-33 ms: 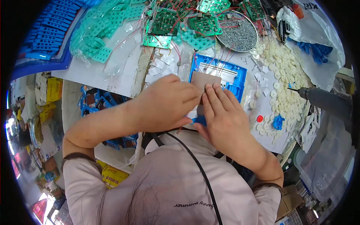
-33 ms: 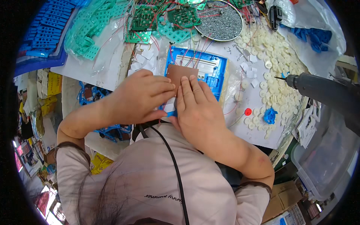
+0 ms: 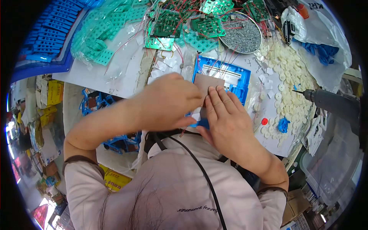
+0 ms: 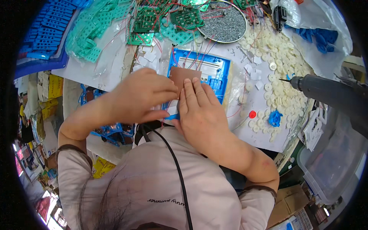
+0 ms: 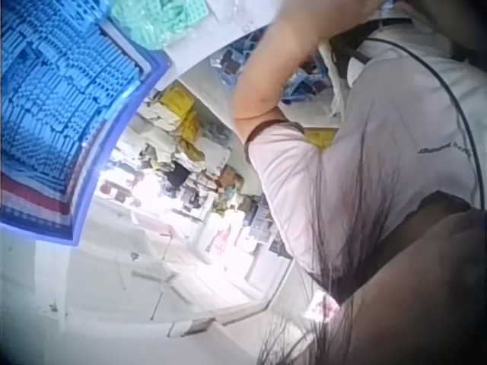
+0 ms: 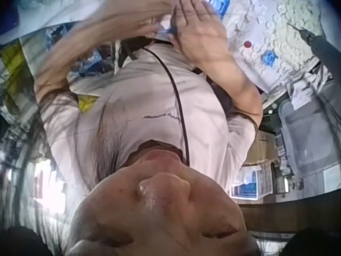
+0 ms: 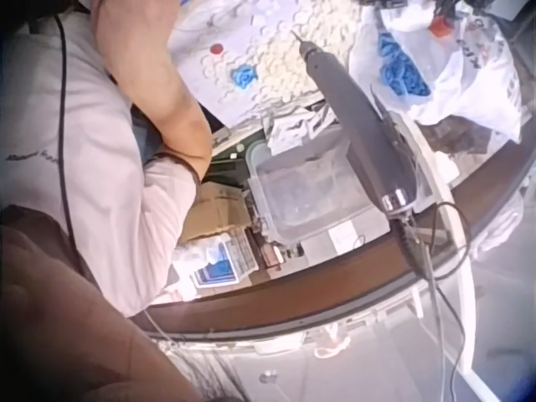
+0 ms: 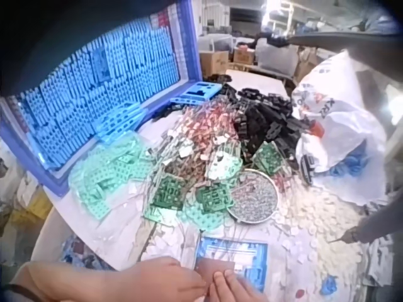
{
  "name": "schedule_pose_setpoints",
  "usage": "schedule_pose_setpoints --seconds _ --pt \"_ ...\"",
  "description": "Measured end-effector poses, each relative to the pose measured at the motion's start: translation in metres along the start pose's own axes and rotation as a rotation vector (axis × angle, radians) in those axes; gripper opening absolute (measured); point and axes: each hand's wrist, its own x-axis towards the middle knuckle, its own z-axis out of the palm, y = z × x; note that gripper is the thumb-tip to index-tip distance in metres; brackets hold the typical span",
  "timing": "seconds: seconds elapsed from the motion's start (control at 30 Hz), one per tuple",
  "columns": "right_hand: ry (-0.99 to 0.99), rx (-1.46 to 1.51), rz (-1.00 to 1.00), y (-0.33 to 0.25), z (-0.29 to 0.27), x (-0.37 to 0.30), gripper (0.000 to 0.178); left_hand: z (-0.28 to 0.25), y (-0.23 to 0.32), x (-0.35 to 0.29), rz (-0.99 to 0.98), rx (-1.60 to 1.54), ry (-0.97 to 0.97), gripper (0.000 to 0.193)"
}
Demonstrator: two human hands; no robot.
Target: Assembling the components of a blue electronic device using a power screwdriver.
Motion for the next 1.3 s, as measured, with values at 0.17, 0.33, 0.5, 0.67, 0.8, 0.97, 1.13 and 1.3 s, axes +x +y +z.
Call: schedule_pose_setpoints --seconds 0.17,0.33,0.5,0.67,0.8,0.97,1.13,1.3 --pt "0.021 -0.002 0.038 -0.004 0.002 0.003 0.068 -0.02 -0.06 0.093 0.05 0.111 0.479 0.013" --pt "0.038 0.017 0.054 -0.004 0.001 0.001 0.066 -0.017 -0.105 0.178 0.054 0.641 0.277 0.011" --pt "0.07 0.09 0.089 -0.001 0.004 -0.003 0.067 -0.005 -0.12 0.2 0.054 0.742 0.219 0.014" --pt "0.187 0.279 -0.011 0.009 -0.008 -0.003 0.06 -0.003 -0.121 0.2 0.027 0.629 0.489 0.019" --pt "0.554 0.436 -0.229 0.029 -0.067 -0.041 0.046 -0.019 -0.12 0.181 -0.006 0.588 0.454 0.019" --pt "1.38 0.776 0.129 0.102 -0.099 -0.067 0.066 -0.016 -0.06 0.144 0.165 0.308 0.534 0.007" --pt "0.685 1.46 -0.226 0.091 -0.08 -0.001 0.036 0.017 -0.006 0.086 0.111 0.021 0.536 0.006" --pt "0.705 1.437 -0.282 0.051 -0.072 0.012 0.03 0.032 0.002 0.066 0.028 -0.157 0.571 0.013"
